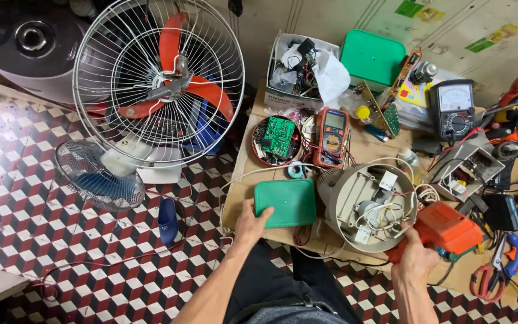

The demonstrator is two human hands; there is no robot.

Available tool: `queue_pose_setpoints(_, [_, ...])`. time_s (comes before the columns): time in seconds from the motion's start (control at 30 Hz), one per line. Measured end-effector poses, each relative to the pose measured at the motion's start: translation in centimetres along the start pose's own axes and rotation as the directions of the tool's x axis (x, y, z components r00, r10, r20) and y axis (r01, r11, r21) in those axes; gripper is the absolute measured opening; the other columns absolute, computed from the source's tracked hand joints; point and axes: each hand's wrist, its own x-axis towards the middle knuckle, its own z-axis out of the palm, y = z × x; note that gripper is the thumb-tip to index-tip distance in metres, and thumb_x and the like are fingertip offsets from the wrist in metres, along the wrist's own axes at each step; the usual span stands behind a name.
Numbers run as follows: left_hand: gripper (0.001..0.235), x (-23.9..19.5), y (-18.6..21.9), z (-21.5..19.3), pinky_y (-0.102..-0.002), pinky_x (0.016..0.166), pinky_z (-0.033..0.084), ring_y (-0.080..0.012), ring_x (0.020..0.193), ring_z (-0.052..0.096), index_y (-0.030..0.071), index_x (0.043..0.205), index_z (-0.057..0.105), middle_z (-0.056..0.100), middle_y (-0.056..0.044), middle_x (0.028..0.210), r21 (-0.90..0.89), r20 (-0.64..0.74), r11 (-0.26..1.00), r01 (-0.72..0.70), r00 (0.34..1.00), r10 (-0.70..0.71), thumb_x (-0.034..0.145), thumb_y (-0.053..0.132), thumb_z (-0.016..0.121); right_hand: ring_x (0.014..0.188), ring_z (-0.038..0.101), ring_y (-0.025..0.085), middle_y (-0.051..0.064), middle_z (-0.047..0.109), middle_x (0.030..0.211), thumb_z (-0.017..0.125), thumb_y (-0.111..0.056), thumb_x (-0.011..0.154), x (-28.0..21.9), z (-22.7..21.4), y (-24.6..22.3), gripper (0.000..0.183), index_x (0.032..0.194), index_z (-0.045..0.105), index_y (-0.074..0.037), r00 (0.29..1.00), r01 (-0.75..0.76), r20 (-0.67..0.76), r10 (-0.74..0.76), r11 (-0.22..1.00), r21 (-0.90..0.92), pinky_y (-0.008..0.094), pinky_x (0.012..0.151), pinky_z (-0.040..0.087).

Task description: The person plugs a power cord into a wall outlet, then uses a heat gun on a disassembled fan motor housing. They then manipulate and twist wires inside the motor housing by hand.

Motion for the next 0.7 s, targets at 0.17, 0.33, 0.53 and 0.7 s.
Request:
queue_pose_setpoints(0.17, [0.070, 0.0, -0.6, 1.5, -0.044, 0.091, 0.055, -0.0335, 0.097, 0.074, 0.004, 0.131, 0.051, 0.077, -0.022, 0.108, 0.098, -0.006, 0.995, 0.034, 0.999, -0.033, 0.085, 0.052, 0.073, 0.101, 0.069, 0.021, 0.011, 0.066, 0.124, 0.071, -0.005, 0.088, -3.2, 1.3, -0.5, 0.050, 0.136, 0.054, 0.000, 0.996, -0.071, -0.061, 0.072, 0.997, 0.015, 0.040, 0.083, 0.061])
queue_pose_setpoints(0.33, [0.083, 1.1, 1.6, -0.8, -0.045, 0.085, 0.062, -0.0328, 0.096, 0.075, 0.003, 0.140, 0.045, 0.072, -0.024, 0.115, 0.031, 0.044, 0.992, 0.124, 0.991, -0.125, 0.080, 0.053, 0.076, 0.104, 0.068, 0.020, 0.008, 0.066, 0.123, 0.070, -0.006, 0.087, -6.2, 2.3, -1.2, 0.052, 0.137, 0.054, -0.003, 0.989, -0.110, -0.092, 0.114, 0.993, 0.046, 0.043, 0.082, 0.061])
queue_pose_setpoints(0.53, [0.111, 4.1, 0.5, -0.9, -0.042, 0.088, 0.062, -0.0284, 0.114, 0.070, 0.002, 0.152, 0.036, 0.062, -0.020, 0.134, -0.049, 0.308, 0.955, 0.291, 0.914, -0.263, 0.070, 0.062, 0.081, 0.103, 0.068, 0.023, 0.009, 0.066, 0.120, 0.070, -0.005, 0.088, -4.6, 1.0, -0.7, 0.047, 0.132, 0.054, 0.000, 0.967, -0.213, -0.122, 0.225, 0.971, 0.107, 0.048, 0.084, 0.060])
queue_pose_setpoints(0.7, [0.110, 2.6, 0.3, -0.4, -0.041, 0.105, 0.042, -0.0270, 0.131, 0.053, 0.001, 0.151, 0.033, 0.054, -0.020, 0.140, -0.202, 0.191, 0.965, 0.166, 0.973, -0.128, 0.071, 0.053, 0.087, 0.108, 0.070, 0.020, 0.006, 0.067, 0.125, 0.070, -0.005, 0.090, -1.2, -0.9, 0.8, 0.048, 0.136, 0.054, -0.003, 0.981, -0.194, 0.017, 0.194, 0.970, 0.146, 0.042, 0.090, 0.061])
